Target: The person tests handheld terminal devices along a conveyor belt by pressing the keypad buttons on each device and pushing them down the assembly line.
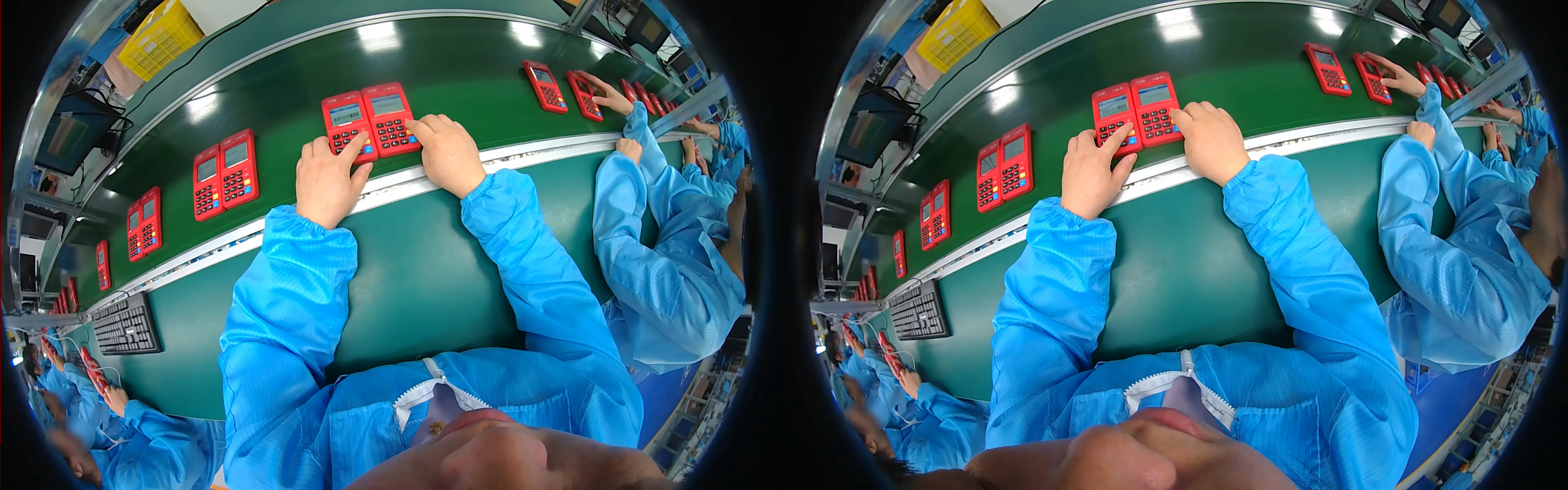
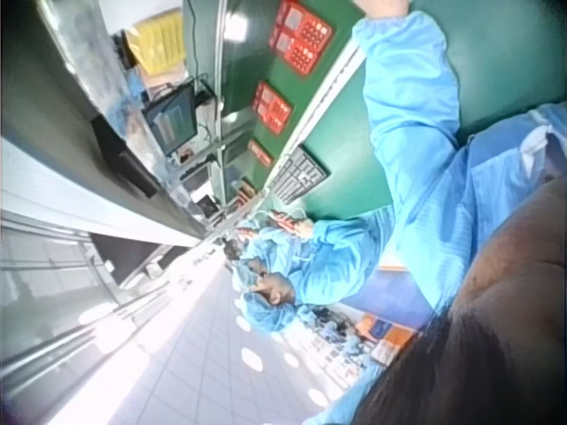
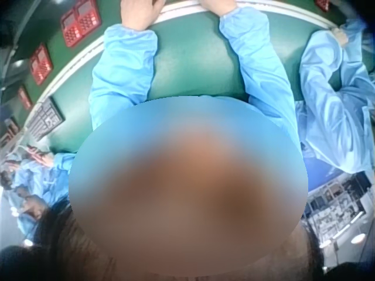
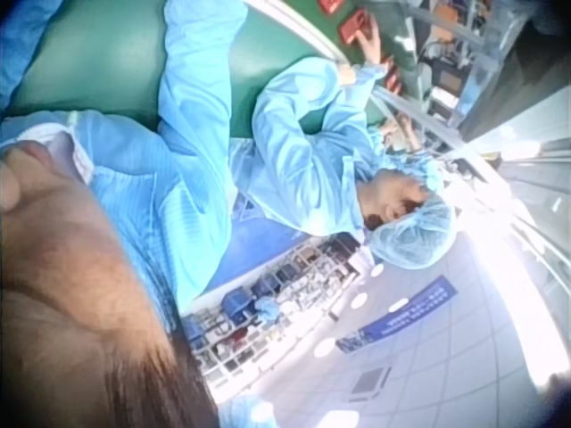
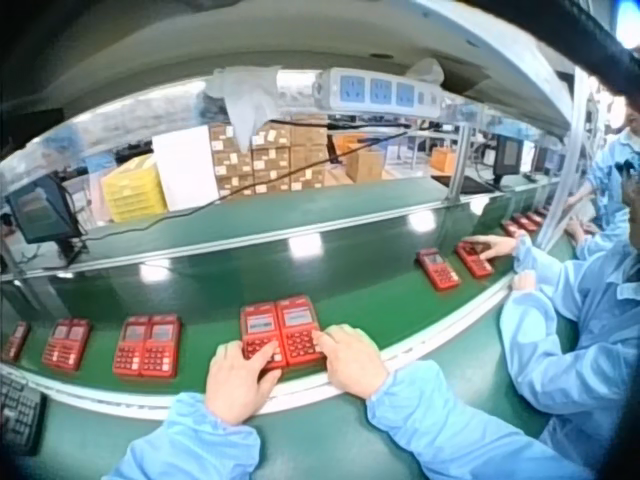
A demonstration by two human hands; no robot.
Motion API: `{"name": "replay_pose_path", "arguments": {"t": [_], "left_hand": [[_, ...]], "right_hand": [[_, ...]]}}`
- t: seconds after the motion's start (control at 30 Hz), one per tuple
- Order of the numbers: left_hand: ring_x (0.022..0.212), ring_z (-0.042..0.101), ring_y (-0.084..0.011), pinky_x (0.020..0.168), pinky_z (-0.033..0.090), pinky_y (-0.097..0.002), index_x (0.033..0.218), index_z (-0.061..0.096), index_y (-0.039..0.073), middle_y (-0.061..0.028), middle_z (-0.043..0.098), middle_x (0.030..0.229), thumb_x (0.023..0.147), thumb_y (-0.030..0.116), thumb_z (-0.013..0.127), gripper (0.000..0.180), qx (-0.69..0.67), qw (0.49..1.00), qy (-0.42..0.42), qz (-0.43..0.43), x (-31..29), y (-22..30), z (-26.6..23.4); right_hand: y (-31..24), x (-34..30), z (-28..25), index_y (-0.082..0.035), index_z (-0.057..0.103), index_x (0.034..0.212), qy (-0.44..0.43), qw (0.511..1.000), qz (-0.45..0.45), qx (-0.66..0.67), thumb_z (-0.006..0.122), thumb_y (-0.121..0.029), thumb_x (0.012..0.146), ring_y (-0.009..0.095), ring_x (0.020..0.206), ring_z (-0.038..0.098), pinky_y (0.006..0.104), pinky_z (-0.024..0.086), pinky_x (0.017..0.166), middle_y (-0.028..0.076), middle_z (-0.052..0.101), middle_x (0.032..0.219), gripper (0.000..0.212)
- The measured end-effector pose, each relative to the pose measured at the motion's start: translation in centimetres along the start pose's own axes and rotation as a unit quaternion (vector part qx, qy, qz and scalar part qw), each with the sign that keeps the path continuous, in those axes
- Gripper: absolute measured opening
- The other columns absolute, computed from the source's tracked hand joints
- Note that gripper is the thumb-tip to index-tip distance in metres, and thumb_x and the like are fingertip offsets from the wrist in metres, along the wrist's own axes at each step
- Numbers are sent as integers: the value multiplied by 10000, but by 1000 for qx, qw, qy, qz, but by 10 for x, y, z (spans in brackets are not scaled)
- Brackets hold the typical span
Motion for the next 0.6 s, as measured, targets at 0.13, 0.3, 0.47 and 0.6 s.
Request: {"name": "replay_pose_path", "arguments": {"t": [0.13,0.3,0.47,0.6], "left_hand": [[1070,570,-375,933,503,-467,1403,641,242,-211,597,1148,905,329,743,516,2,1000,-10,-12,-1,-1,-1],[1073,572,-381,933,504,-466,1405,639,236,-219,598,1160,904,329,743,520,6,1000,-17,-17,-7,-6,-3],[1074,573,-383,930,506,-465,1401,641,234,-221,599,1159,904,331,743,517,4,1000,0,-10,-7,-9,-1],[1072,573,-381,927,507,-465,1401,641,244,-219,600,1153,905,334,743,515,5,1000,-10,-19,-4,-7,-5]], "right_hand": [[-1,-1,3,-47,701,1176,-6,1000,2,15,587,44,818,305,991,644,425,525,875,97,684,1033,387],[-12,0,10,-48,703,1173,-3,1000,23,10,585,40,821,307,979,645,424,528,868,100,685,1015,382],[-7,2,13,-62,699,1175,3,1000,6,9,598,9,827,295,979,638,424,518,856,87,676,1002,370],[-6,2,13,-78,698,1172,12,1000,-4,4,610,-19,831,279,983,633,420,507,846,71,666,995,357]]}}
Point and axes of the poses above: each hand's wrist, its own x-axis towards the middle knuckle, its own z-axis out of the palm, y = z × x, the point moved 3 cm from there along x, towards the middle knuckle
